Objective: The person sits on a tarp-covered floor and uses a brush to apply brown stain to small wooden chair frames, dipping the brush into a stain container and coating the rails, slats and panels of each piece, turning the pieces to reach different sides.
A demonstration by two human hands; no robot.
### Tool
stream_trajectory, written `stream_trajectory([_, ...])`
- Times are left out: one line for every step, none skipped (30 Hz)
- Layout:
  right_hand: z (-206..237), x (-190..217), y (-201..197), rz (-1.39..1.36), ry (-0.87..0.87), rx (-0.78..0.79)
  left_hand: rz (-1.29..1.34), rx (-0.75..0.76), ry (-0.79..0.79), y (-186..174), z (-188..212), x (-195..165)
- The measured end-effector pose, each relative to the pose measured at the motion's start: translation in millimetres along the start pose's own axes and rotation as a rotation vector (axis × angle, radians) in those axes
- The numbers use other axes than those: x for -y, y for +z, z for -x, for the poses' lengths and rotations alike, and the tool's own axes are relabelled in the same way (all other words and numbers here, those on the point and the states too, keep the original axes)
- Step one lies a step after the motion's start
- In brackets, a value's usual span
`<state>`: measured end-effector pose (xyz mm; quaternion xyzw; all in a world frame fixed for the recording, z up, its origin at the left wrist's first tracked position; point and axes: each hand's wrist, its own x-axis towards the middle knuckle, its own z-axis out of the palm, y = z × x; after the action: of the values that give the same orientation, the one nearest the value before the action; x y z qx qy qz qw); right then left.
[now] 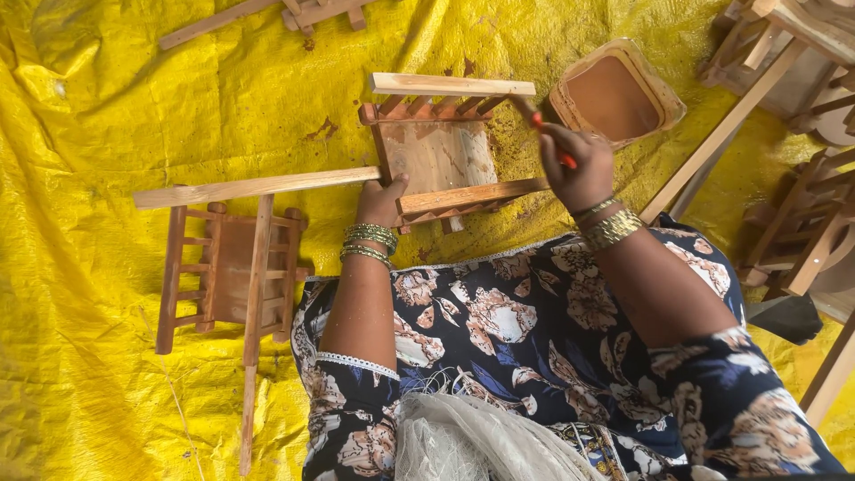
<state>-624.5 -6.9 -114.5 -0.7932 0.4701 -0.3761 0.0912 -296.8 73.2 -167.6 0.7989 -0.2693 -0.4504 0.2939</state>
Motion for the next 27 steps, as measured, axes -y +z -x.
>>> stream_trajectory([3.1,1.3,-5.6,-0.046,0.047,-0.027,-0.008,-0.001,-0.015,0.9,0.1,-0.1])
stream_trajectory([4.9,2.8,-9.4,-0.092,0.094,-0.054,0.019,0.0,0.004,1.5,0.6,-0.2])
stream_trajectory([4.2,4.5,-10.1,-0.069,0.137,0.026,0.045,0.001,0.023,0.6,1.0,-0.2])
stream_trajectory([2.7,6.5,-9.4,-0.047,0.181,0.103,0.069,0.001,0.045,-0.1,1.8,-0.2])
stream_trajectory([1.2,8.8,-8.7,-0.027,0.221,0.18,0.041,0.004,0.039,-0.4,2.9,-1.0])
stream_trajectory([-0.3,11.6,-7.4,-0.059,0.136,0.164,0.014,0.006,0.034,-1.5,3.8,-2.0])
stream_trajectory([-1.2,14.9,-6.4,-0.092,0.051,0.149,-0.013,0.005,0.029,-3.1,4.7,-3.2])
stream_trajectory([-2.0,17.9,-6.2,-0.124,-0.035,0.135,-0.023,0.007,0.026,-3.9,5.5,-4.6])
stream_trajectory([-3.0,20.1,-7.1,-0.094,-0.052,0.152,-0.031,0.007,0.021,-3.7,6.8,-5.6])
stream_trajectory([-3.1,22.1,-8.8,-0.063,-0.07,0.169,-0.038,0.008,0.016,-3.5,7.3,-6.7])
stream_trajectory([-3.2,23.3,-10.9,-0.031,-0.086,0.186,-0.027,0.005,0.008,-3.1,7.5,-7.6])
stream_trajectory([-2.4,24.3,-13.5,-0.017,-0.103,0.199,-0.017,0.004,-0.003,-2.6,7.8,-7.7])
stream_trajectory([-1.1,24.8,-15.8,-0.003,-0.119,0.211,-0.009,0.004,-0.014,-1.9,7.7,-7.5])
stream_trajectory([-0.1,24.9,-16.9,0.012,-0.133,0.222,-0.005,0.008,-0.002,-1.3,7.4,-7.0])
stream_trajectory([0.7,24.8,-16.5,0.009,-0.129,0.255,-0.002,0.012,0.01,-1.6,6.9,-6.1])
stream_trajectory([0.4,23.9,-14.6,0.006,-0.126,0.286,0.0,0.016,0.024,-1.8,6.2,-5.3])
stream_trajectory([0.8,23.4,-12.0,0.002,-0.121,0.316,-0.02,0.019,0.021,-2.1,5.5,-4.7])
stream_trajectory([0.6,23.1,-7.3,0.029,-0.109,0.333,-0.039,0.022,0.017,-2.5,5.4,-3.7])
stream_trajectory([-2.0,22.8,0.0,0.057,-0.098,0.349,-0.058,0.025,0.015,-2.6,5.1,-3.6])
stream_trajectory([-4.2,21.7,5.2,0.086,-0.087,0.367,-0.01,0.027,0.039,-2.7,5.0,-3.8])
stream_trajectory([-6.3,19.8,8.2,0.098,-0.096,0.332,0.041,0.029,0.059,-2.4,6.7,-2.9])
stream_trajectory([-7.8,19.2,11.3,0.109,-0.108,0.298,0.093,0.028,0.079,-2.4,8.1,-2.5])
stream_trajectory([-8.3,19.1,12.9,0.118,-0.121,0.261,0.057,0.024,0.057,-2.3,8.5,-3.6])
stream_trajectory([-8.2,18.6,12.3,0.115,-0.105,0.248,0.02,0.018,0.035,-2.1,9.1,-4.4])
stream_trajectory([-6.7,18.7,10.2,0.11,-0.089,0.234,-0.018,0.011,0.012,-3.1,9.2,-5.2])
stream_trajectory([-4.2,19.7,7.7,0.106,-0.07,0.22,-0.016,0.012,0.009,-4.0,8.9,-6.2])
stream_trajectory([-1.0,20.9,4.6,0.108,-0.044,0.219,-0.013,0.016,0.005,-4.4,8.7,-6.6])
